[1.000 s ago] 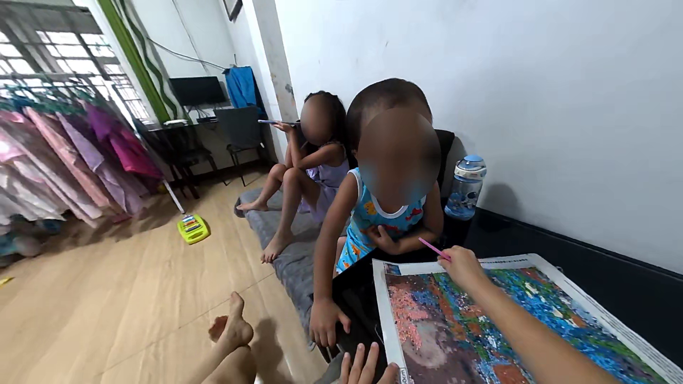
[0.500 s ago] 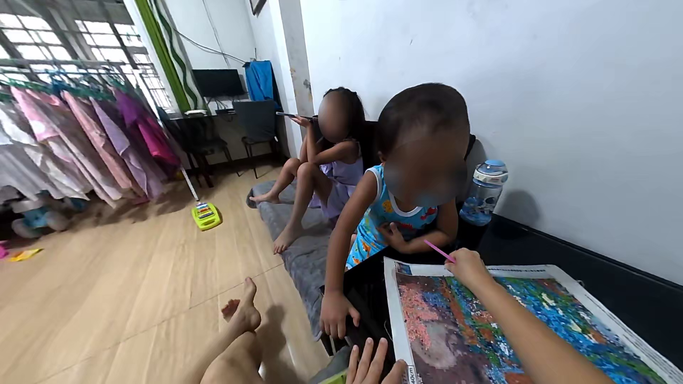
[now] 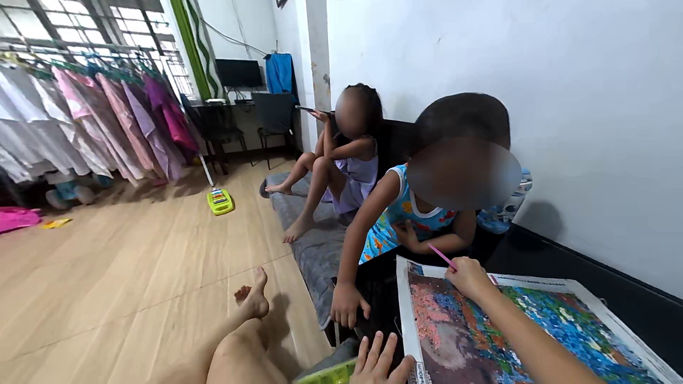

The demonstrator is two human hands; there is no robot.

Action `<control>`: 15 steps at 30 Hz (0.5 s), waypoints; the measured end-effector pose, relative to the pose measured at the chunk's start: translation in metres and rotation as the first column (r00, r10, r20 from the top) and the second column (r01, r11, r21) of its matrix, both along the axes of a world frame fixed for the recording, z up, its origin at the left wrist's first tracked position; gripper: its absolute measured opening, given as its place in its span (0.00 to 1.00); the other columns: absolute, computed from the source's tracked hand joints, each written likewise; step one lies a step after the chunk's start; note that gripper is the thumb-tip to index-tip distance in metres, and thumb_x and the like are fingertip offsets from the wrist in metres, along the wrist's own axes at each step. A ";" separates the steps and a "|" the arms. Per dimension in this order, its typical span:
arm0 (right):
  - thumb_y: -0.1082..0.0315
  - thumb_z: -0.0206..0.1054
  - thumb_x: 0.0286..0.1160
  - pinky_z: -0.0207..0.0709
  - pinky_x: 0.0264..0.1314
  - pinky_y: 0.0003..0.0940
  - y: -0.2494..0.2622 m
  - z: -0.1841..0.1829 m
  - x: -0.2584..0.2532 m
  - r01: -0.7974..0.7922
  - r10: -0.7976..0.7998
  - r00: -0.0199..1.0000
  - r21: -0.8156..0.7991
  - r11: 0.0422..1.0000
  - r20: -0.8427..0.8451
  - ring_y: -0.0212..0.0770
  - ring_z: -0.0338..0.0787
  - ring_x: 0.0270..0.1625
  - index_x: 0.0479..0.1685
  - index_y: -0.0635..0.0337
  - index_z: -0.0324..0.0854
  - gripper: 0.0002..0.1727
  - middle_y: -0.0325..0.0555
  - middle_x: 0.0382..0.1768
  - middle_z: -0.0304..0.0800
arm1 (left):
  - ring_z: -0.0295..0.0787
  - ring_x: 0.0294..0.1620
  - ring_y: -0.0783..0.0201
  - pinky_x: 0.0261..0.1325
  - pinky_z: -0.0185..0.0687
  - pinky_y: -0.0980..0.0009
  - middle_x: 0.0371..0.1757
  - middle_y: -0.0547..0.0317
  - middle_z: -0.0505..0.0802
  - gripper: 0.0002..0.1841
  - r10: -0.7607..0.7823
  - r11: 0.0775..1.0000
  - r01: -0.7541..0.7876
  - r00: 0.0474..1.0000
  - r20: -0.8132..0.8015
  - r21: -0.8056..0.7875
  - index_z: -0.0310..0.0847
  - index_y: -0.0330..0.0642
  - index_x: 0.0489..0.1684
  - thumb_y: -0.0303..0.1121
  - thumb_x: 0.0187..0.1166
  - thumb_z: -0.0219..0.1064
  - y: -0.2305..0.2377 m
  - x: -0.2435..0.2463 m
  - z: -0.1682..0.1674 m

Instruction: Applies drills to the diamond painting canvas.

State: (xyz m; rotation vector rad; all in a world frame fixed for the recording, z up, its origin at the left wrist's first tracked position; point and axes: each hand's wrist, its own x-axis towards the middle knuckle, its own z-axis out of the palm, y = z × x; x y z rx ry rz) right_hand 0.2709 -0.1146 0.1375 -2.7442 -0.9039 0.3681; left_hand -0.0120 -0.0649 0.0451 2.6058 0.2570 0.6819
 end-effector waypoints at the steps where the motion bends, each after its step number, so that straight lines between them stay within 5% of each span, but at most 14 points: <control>1: 0.71 0.63 0.83 0.75 0.66 0.54 -0.002 0.004 -0.008 -0.032 0.033 0.999 0.073 0.997 -0.010 0.60 0.87 0.60 0.47 0.75 0.86 0.12 0.67 0.51 0.89 | 0.78 0.76 0.27 0.79 0.66 0.32 0.73 0.32 0.85 0.23 0.001 1.000 -0.001 1.000 0.010 0.002 0.91 0.43 0.64 0.15 0.72 0.63 0.000 0.000 -0.002; 6: 0.70 0.68 0.78 0.71 0.38 0.32 -0.037 0.023 -0.072 -0.120 0.235 0.943 0.419 0.900 -0.234 0.34 0.76 0.31 0.42 0.67 0.86 0.07 0.43 0.29 0.80 | 0.81 0.74 0.30 0.76 0.70 0.33 0.72 0.36 0.87 0.24 0.016 0.999 -0.019 0.996 0.086 0.031 0.93 0.46 0.60 0.14 0.67 0.65 0.000 0.001 -0.008; 9: 0.67 0.67 0.73 0.68 0.31 0.22 -0.074 0.017 -0.111 -0.183 0.363 0.886 0.502 0.845 -0.289 0.23 0.74 0.26 0.41 0.64 0.86 0.08 0.34 0.28 0.79 | 0.84 0.73 0.33 0.73 0.75 0.35 0.70 0.39 0.89 0.24 0.018 0.996 -0.029 0.991 0.130 0.083 0.93 0.48 0.59 0.16 0.65 0.65 0.002 0.002 -0.016; 15: 0.68 0.66 0.66 0.61 0.28 0.18 -0.115 -0.009 -0.137 -0.254 0.416 0.881 0.516 0.818 -0.226 0.21 0.69 0.25 0.35 0.65 0.88 0.09 0.37 0.26 0.79 | 0.83 0.74 0.35 0.74 0.74 0.35 0.72 0.42 0.89 0.24 -0.011 0.999 0.005 0.992 0.122 0.053 0.92 0.46 0.61 0.17 0.68 0.61 0.006 -0.002 -0.017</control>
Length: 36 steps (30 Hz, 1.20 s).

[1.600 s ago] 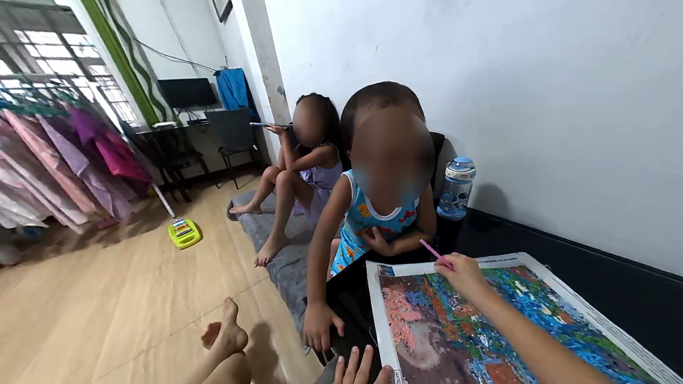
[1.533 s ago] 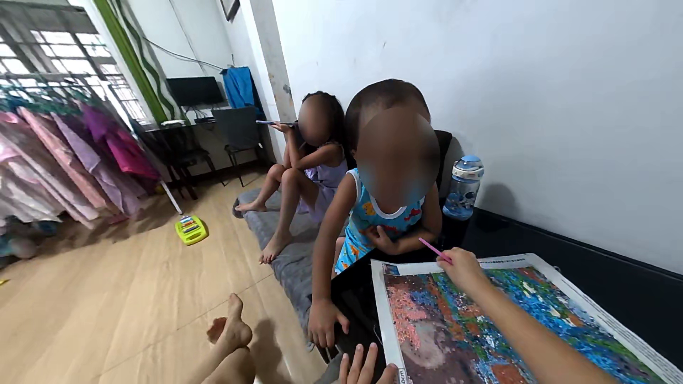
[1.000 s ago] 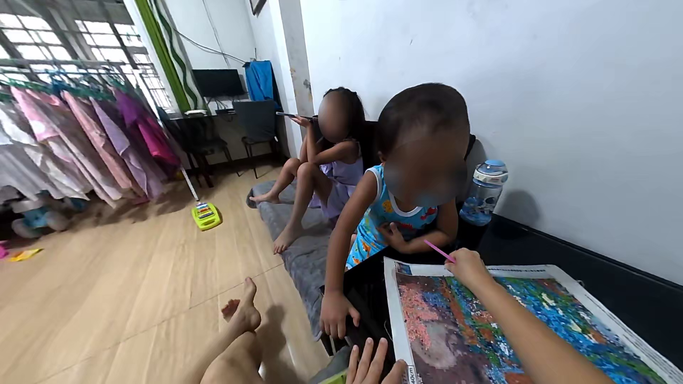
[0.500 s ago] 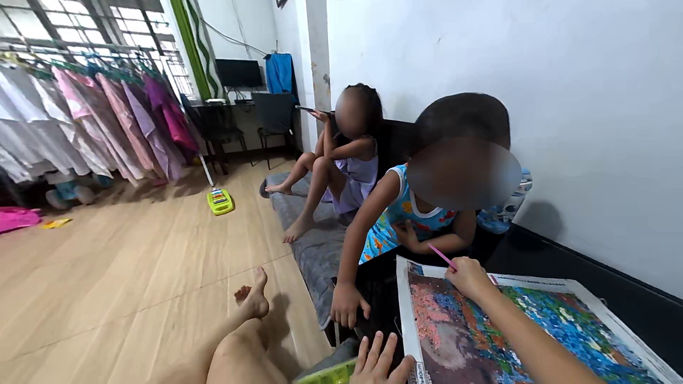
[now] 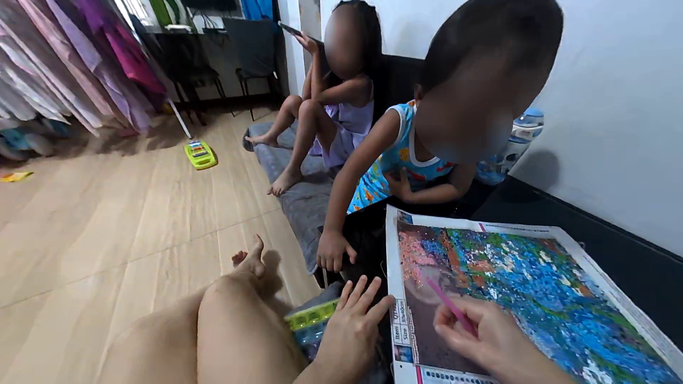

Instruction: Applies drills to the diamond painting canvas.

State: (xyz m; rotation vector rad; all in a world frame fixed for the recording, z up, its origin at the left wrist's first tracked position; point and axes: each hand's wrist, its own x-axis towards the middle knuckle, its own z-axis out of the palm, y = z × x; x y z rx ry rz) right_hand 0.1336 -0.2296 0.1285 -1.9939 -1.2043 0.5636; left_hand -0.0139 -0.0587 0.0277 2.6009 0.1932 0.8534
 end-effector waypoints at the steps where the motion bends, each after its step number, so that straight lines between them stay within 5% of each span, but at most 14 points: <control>1: 0.68 0.66 0.66 0.62 0.27 0.16 -0.004 -0.004 0.004 0.022 -0.022 1.000 0.013 1.000 -0.004 0.20 0.69 0.25 0.34 0.64 0.88 0.08 0.35 0.26 0.79 | 0.83 0.74 0.35 0.74 0.74 0.35 0.71 0.43 0.89 0.24 0.006 1.000 -0.006 1.000 0.000 -0.015 0.92 0.46 0.61 0.18 0.68 0.61 -0.001 -0.001 0.001; 5: 0.67 0.67 0.66 0.60 0.23 0.13 -0.016 -0.008 0.018 0.155 -0.153 0.987 0.037 0.987 -0.055 0.15 0.66 0.19 0.34 0.57 0.87 0.06 0.23 0.20 0.74 | 0.81 0.76 0.35 0.78 0.70 0.35 0.72 0.43 0.88 0.22 -0.002 0.990 0.005 1.000 0.020 -0.138 0.91 0.39 0.61 0.21 0.73 0.56 -0.005 -0.011 0.000; 11: 0.67 0.69 0.65 0.60 0.20 0.12 -0.018 0.002 0.026 0.222 -0.214 0.970 0.055 0.974 -0.118 0.15 0.67 0.17 0.29 0.50 0.85 0.02 0.22 0.17 0.74 | 0.82 0.76 0.41 0.82 0.68 0.47 0.68 0.41 0.91 0.18 0.000 0.952 0.033 0.994 0.108 -0.303 0.90 0.33 0.58 0.26 0.80 0.54 -0.012 -0.031 -0.006; 16: 0.66 0.69 0.63 0.58 0.19 0.11 -0.014 0.002 0.022 0.201 -0.189 0.973 0.085 0.976 -0.131 0.14 0.65 0.17 0.28 0.49 0.85 0.02 0.21 0.18 0.73 | 0.90 0.55 0.59 0.64 0.80 0.67 0.48 0.46 0.94 0.14 0.112 0.867 -0.050 0.989 0.096 -0.497 0.89 0.30 0.47 0.27 0.77 0.58 -0.018 -0.042 0.009; 24: 0.72 0.69 0.64 0.61 0.17 0.15 -0.019 0.010 0.039 0.318 -0.307 0.948 0.172 0.932 -0.089 0.18 0.67 0.14 0.29 0.49 0.84 0.04 0.25 0.15 0.75 | 0.90 0.48 0.71 0.57 0.83 0.77 0.45 0.49 0.93 0.15 0.182 0.754 -0.145 0.983 -0.008 -0.641 0.86 0.26 0.51 0.26 0.76 0.57 -0.007 -0.056 0.013; 27: 0.76 0.68 0.68 0.62 0.19 0.16 -0.015 0.005 0.047 0.368 -0.346 0.923 0.132 0.920 -0.167 0.21 0.68 0.15 0.30 0.55 0.83 0.05 0.28 0.16 0.76 | 0.90 0.49 0.71 0.57 0.83 0.76 0.47 0.48 0.93 0.16 0.202 0.708 -0.171 0.979 -0.036 -0.685 0.84 0.25 0.54 0.24 0.76 0.57 -0.003 -0.055 0.020; 30: 0.78 0.66 0.71 0.62 0.19 0.16 -0.011 -0.001 0.054 0.400 -0.363 0.892 0.098 0.911 -0.268 0.21 0.67 0.14 0.30 0.57 0.82 0.06 0.29 0.15 0.73 | 0.90 0.58 0.60 0.64 0.83 0.66 0.56 0.41 0.91 0.20 0.187 0.725 -0.151 0.982 -0.019 -0.672 0.81 0.24 0.63 0.29 0.79 0.58 0.008 -0.026 0.037; 32: 0.79 0.66 0.70 0.64 0.19 0.15 -0.011 0.002 0.055 0.420 -0.375 0.881 0.111 0.901 -0.290 0.21 0.69 0.15 0.30 0.58 0.82 0.06 0.30 0.17 0.76 | 0.85 0.68 0.52 0.72 0.78 0.58 0.67 0.36 0.86 0.24 0.127 0.634 -0.141 0.989 -0.078 -0.761 0.72 0.24 0.74 0.33 0.84 0.59 0.020 0.011 0.066; 36: 0.75 0.66 0.67 0.64 0.17 0.14 -0.012 0.008 0.058 0.457 -0.385 0.861 0.174 0.872 -0.332 0.19 0.70 0.14 0.30 0.55 0.82 0.04 0.27 0.17 0.79 | 0.76 0.78 0.44 0.79 0.69 0.50 0.78 0.33 0.78 0.28 0.017 0.256 -0.161 0.987 -0.162 -0.953 0.58 0.30 0.86 0.36 0.92 0.55 0.030 0.096 0.116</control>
